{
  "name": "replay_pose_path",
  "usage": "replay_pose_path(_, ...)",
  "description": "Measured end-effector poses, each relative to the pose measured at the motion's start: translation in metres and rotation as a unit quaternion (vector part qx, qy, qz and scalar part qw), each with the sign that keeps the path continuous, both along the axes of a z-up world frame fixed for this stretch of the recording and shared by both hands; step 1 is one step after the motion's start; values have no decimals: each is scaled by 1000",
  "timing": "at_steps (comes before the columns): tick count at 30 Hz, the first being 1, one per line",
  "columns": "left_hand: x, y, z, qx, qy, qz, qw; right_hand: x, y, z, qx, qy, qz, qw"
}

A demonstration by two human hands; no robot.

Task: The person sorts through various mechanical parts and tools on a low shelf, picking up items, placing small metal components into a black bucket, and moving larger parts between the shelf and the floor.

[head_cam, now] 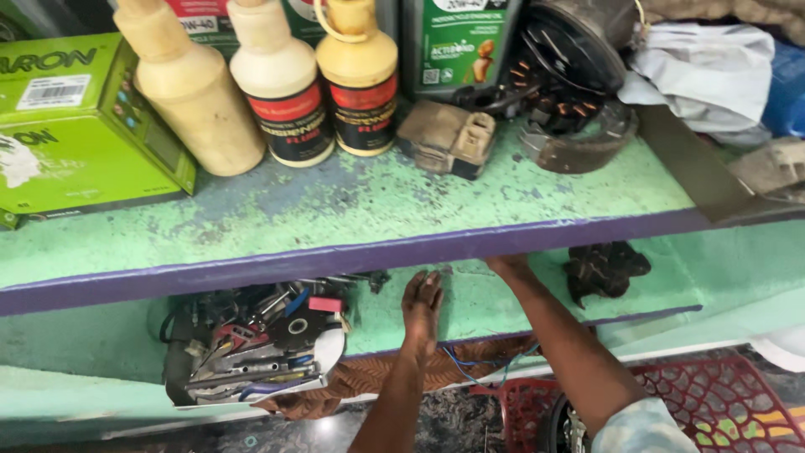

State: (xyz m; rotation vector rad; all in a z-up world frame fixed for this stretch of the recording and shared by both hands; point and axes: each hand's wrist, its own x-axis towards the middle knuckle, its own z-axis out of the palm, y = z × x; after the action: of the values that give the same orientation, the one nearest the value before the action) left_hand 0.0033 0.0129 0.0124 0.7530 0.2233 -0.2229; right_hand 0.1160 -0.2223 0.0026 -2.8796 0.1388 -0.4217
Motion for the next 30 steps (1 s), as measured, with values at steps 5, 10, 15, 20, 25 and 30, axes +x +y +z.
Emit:
replay_pose_path(5,1,1,-2,-3,7,-23,1000,16,-3,-2,-8,16,-4,1000)
replay_pose_path(10,2,3,3,15,25,-36,999,15,-26,0,4,8,0,1000)
replay_pose_path(15,1,1,3,10,22,-30,999,1,-68,2,11,-1,-23,1000)
replay_pose_path(20,1,0,-10,-2,-11,-29,1000,-2,-76,5,14,0,-32,999)
replay_pose_path(25,3,0,-9,-9,27,-28,999,-3,-75,7,29,-3,-32,999)
replay_pose_path(30,4,4,0,19,23,-51,998,-17,-66,-4,97,-26,-22,995)
